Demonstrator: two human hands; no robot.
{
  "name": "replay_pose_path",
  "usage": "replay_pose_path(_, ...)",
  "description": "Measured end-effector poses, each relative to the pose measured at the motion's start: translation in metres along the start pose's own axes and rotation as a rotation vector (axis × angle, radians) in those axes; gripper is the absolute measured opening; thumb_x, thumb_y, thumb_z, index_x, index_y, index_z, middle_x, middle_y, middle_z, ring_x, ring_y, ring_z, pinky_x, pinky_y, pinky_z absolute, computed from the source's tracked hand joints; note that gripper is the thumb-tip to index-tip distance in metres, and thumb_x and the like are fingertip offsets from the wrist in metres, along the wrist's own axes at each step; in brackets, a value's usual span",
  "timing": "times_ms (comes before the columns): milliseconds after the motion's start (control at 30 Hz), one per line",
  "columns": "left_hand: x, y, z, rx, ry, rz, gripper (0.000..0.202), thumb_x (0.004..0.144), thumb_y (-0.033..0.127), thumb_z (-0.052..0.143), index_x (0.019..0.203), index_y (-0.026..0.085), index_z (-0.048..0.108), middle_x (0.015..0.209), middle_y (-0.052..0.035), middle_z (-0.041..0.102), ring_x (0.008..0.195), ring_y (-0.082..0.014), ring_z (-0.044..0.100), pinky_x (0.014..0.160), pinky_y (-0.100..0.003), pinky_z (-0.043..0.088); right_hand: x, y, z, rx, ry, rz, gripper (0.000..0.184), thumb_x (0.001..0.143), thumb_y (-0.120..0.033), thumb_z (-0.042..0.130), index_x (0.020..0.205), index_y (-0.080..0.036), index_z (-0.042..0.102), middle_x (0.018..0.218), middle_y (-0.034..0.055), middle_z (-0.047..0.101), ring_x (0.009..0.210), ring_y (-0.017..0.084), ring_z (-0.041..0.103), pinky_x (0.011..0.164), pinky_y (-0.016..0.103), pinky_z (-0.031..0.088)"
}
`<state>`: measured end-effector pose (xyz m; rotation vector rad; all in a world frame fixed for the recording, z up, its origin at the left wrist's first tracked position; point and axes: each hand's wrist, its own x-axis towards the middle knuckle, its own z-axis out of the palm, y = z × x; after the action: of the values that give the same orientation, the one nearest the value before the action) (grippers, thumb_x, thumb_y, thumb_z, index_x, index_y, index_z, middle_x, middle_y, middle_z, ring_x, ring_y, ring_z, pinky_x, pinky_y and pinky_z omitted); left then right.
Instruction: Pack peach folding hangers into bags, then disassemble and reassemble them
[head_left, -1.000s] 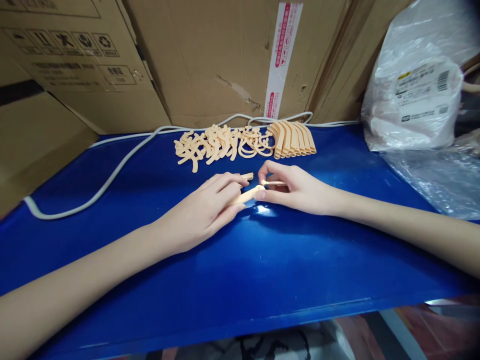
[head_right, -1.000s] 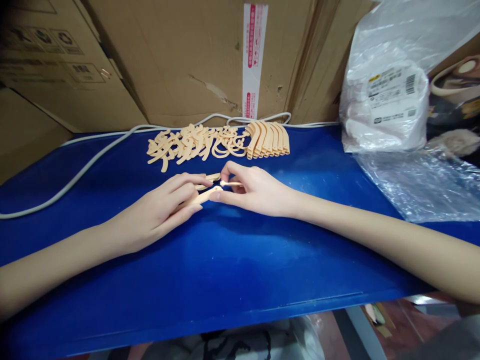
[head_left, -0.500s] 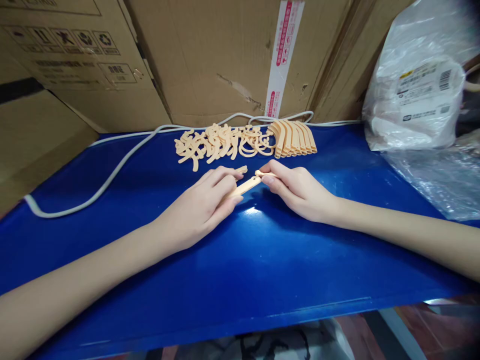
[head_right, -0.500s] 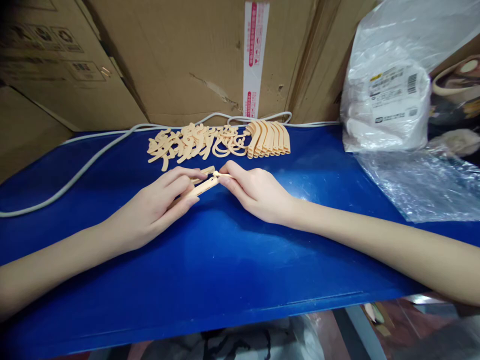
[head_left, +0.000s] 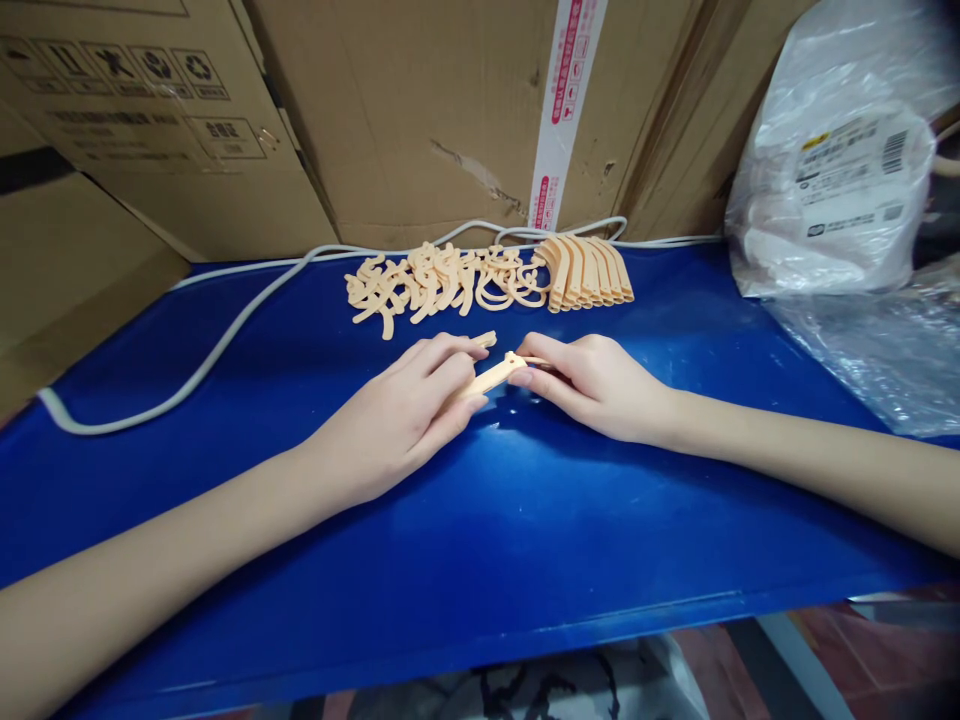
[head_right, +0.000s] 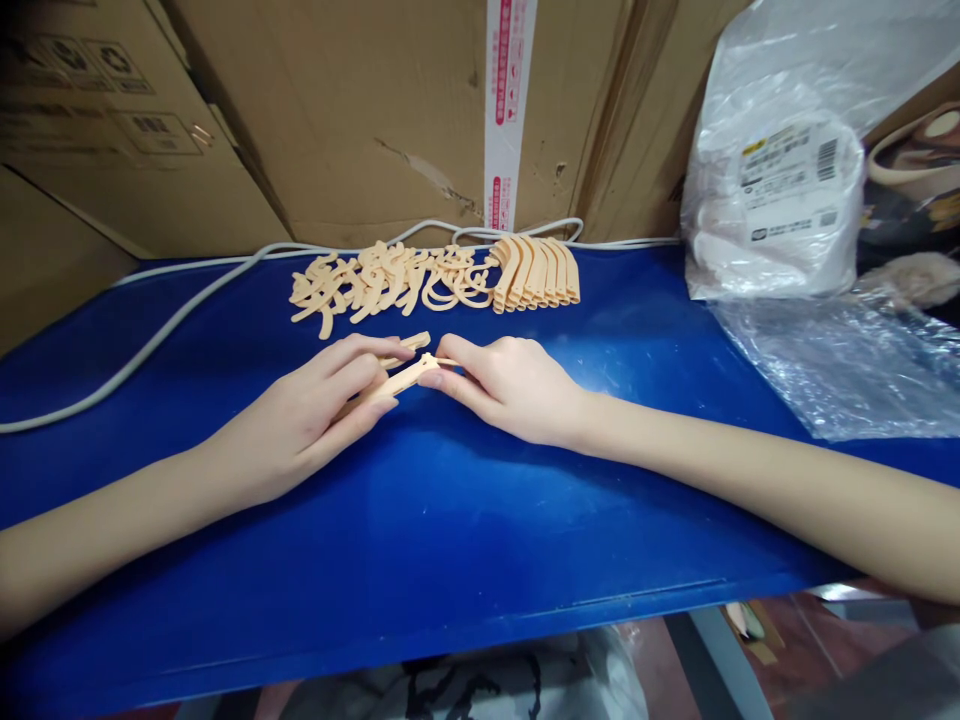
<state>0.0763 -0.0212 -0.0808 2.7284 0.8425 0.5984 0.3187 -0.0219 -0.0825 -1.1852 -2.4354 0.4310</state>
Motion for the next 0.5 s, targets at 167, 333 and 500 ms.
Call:
replay_pose_path(167,-0.0001,-0.0015,-0.0008,0.000,-0.004,-0.003,0.022,0.106,0.029,0.039,0.101,0.017,0.057,0.132,-0.0117,0.057,0.135,-0.0231,0.050,0.112,-0.039,0.043,-0.0015,-0.0015,-0.0002,-0.031,0.024,0.047,0.042,0.103,-0.054,0.035,0.091,-0.018,0.055,0.063,-0.0026,0.054,0.051,0.012,0.047,0.056,0.025,0.023)
replay_pose_path(333,0.0001,-0.0036,0.0008,0.014,-0.011,0.003,0.025,0.106,0.030,0.038,0.107,0.016,0.059,0.134,-0.0125,0.056,0.134,-0.0229,0.050,0.112,-0.038,0.043,-0.0018,-0.0015,-0.0007,-0.058,0.024,0.044,0.050,0.103,-0.058,0.031,0.085,-0.019,0.056,0.060,-0.0031,0.052,0.050,0.011,0.045,0.056,0.026,0.023)
replay_pose_path(500,-0.0007,-0.0042,0.0021,0.051,-0.031,0.044,0.024,0.106,0.027,0.038,0.108,0.016,0.059,0.140,-0.0130,0.054,0.136,-0.0226,0.048,0.116,-0.038,0.038,-0.0028,-0.0023,-0.0013,-0.252,-0.014,0.029,0.065,0.103,-0.063,0.017,0.088,-0.018,0.062,0.060,0.0007,0.058,0.052,0.014,0.050,0.054,0.027,0.022)
